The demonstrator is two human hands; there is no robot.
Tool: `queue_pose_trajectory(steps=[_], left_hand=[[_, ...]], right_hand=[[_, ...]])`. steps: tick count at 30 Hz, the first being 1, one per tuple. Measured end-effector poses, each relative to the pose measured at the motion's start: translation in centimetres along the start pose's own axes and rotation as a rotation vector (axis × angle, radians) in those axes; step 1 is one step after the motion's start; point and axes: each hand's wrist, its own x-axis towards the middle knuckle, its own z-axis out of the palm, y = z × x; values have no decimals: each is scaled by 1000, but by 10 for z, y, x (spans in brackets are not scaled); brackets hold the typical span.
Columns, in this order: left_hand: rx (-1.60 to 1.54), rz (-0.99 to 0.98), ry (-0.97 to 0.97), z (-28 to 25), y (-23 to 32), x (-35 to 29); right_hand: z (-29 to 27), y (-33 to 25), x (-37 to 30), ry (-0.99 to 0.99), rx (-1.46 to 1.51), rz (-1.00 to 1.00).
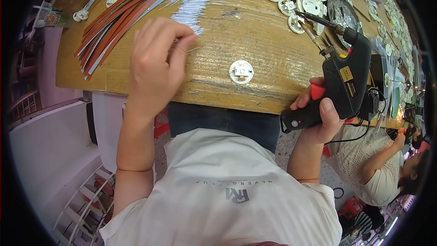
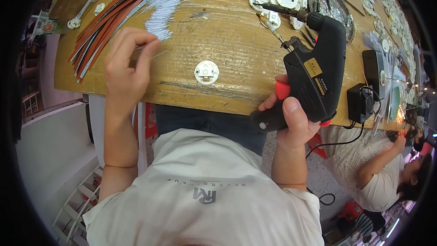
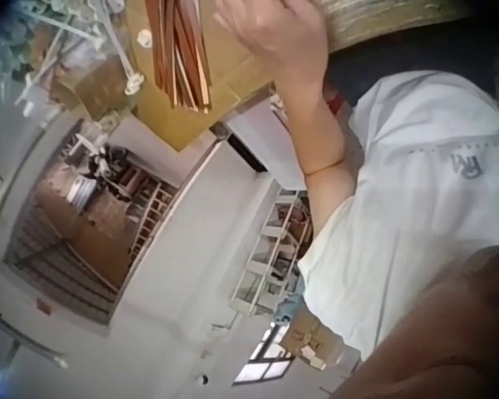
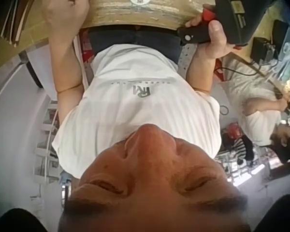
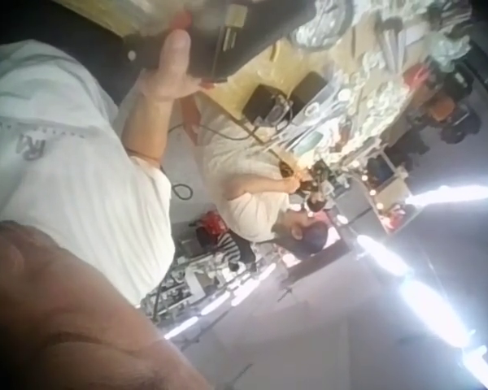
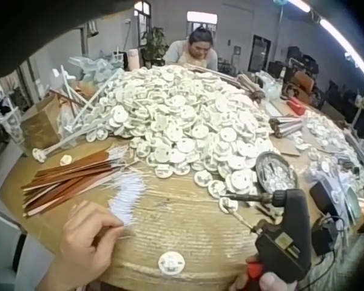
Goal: Soldering components onto small white plastic bases at a manual workstation.
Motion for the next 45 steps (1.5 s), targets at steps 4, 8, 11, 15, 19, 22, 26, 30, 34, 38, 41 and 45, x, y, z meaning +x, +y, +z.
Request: queue_pose_trajectory(steps=[4,8,11,15,19,22,26,30,34,38,41,45], left_hand=[[-124,-18,-61,6,22,-11],[-322,-75,-110,10,36,-20],[-318,83,-179,12,37,-17],[-261,141,-177,19,37,-17],[-196,179,-129,26,36,-23],[-178,184,-85,26,37,-26],[-198,150,-89,23,41,-26],[-286,97,-105,20,42,-19],[-332,8,-165,17,41,-14],[-372,40,-200,18,35,-9],[-392,-17,-271,16,38,-10],[-423,-121,-264,19,51,-17]], right_hand=[[-5,2,1,-24,-7,5],[1,-1,0,-5,-19,1],[-3,0,1,-32,-16,24],[1,-2,1,-14,-36,5],[1,-2,1,-11,-32,29],[-1,-2,1,-9,-32,37],[-1,-2,0,-8,-45,36],[-4,-1,-1,-22,-37,50],[-5,-7,-8,-84,-73,28],[-10,-16,-21,-117,-58,101],[-21,-16,-28,-170,-63,99],[-28,-14,-37,-155,-82,125]])
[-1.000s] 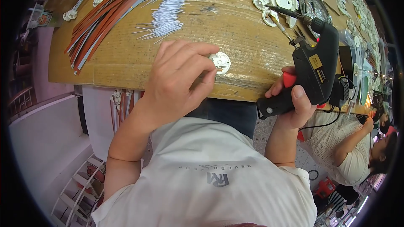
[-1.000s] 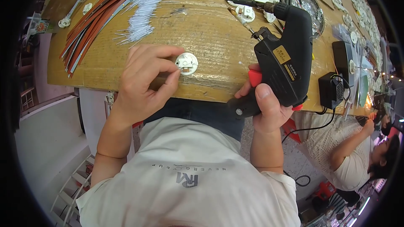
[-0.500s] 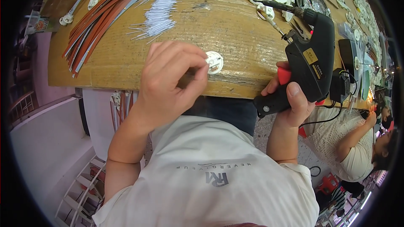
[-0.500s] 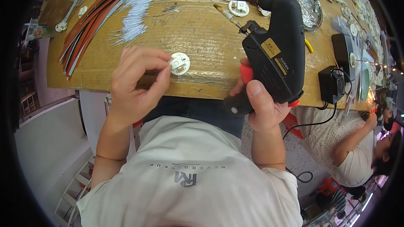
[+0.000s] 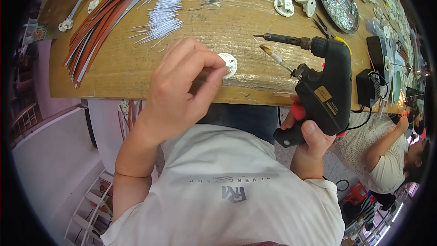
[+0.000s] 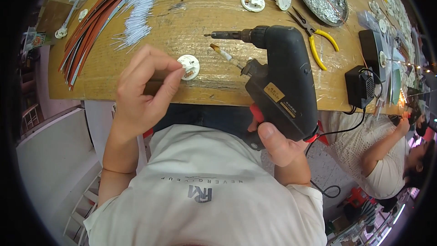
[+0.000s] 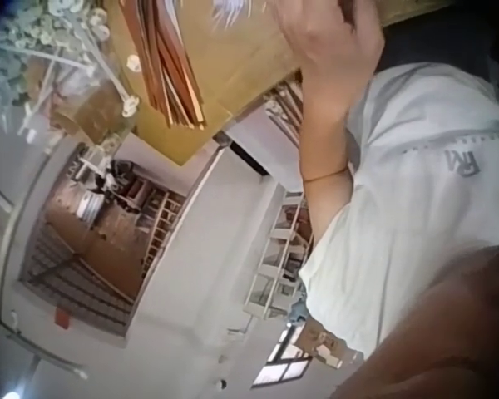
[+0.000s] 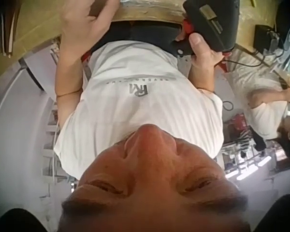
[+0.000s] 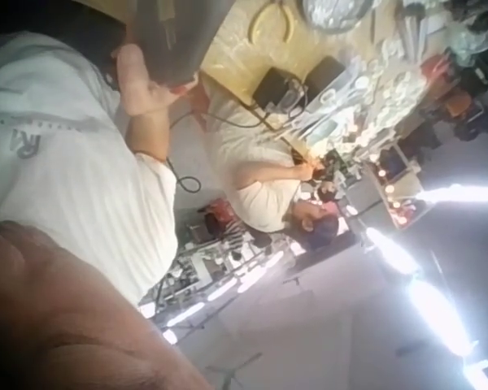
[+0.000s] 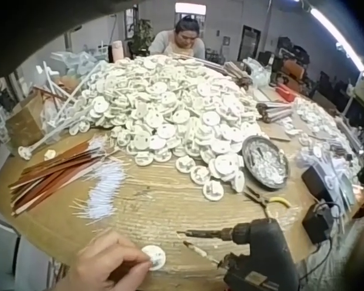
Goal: Soldering components onto small white plastic bases at a manual workstation.
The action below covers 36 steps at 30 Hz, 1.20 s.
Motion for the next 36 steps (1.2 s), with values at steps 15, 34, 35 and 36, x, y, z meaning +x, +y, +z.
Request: queue_pose_trajectory(steps=[15,34,35,36], left_hand=[[255,321,305,34,-16,-8],[227,318,308,32,-18,-9],[225,316,308,32,-17,-9],[223,315,308,32,-18,-9]], right_hand=[[-14,-4,-12,-30,-102,113],[-3,-1,-1,-120,-249,-42],[-5,0,-1,-134,-267,-54],[-6,1,-1,-148,-284,-66]])
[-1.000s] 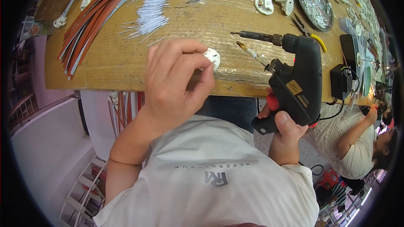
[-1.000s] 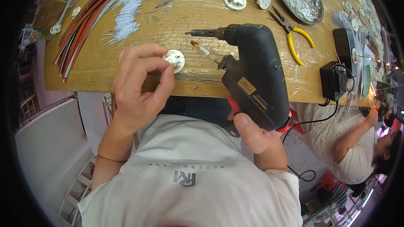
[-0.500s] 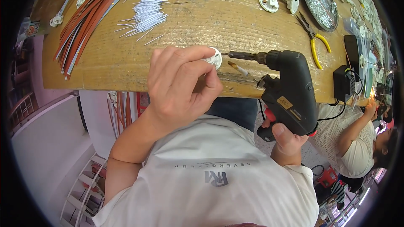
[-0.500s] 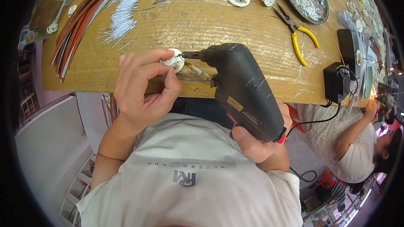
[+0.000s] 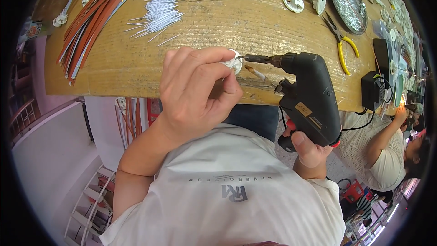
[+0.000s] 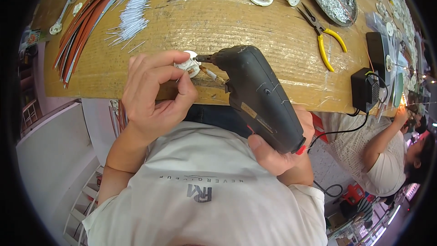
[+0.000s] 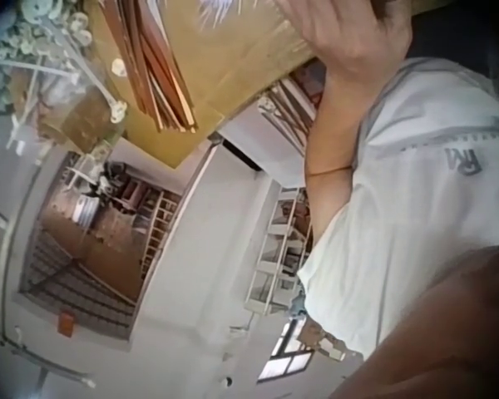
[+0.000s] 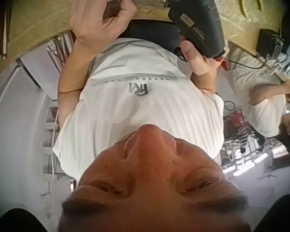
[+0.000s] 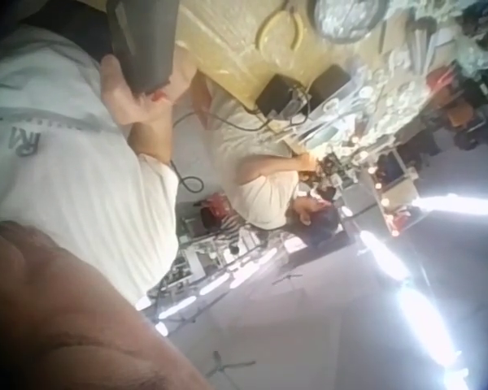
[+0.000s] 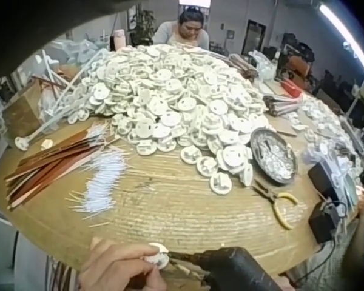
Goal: Soldering components onto small white plastic bases at a manual workstation.
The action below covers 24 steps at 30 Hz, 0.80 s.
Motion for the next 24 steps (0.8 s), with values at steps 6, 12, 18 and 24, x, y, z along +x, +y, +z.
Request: queue_pose_trajectory(steps=[6,12,18,24], left_hand=[[-2,-1,-2,0,0,1],[1,2,2,0,-1,1],[0,-32,-71,-6,4,2],[-10,-32,-60,-5,4,3]], right_hand=[[-2,0,4,-51,-23,-27],[0,-3,4,-15,-51,-7],[1,-4,4,-17,-14,-16],[-10,7,-12,50,102,105]])
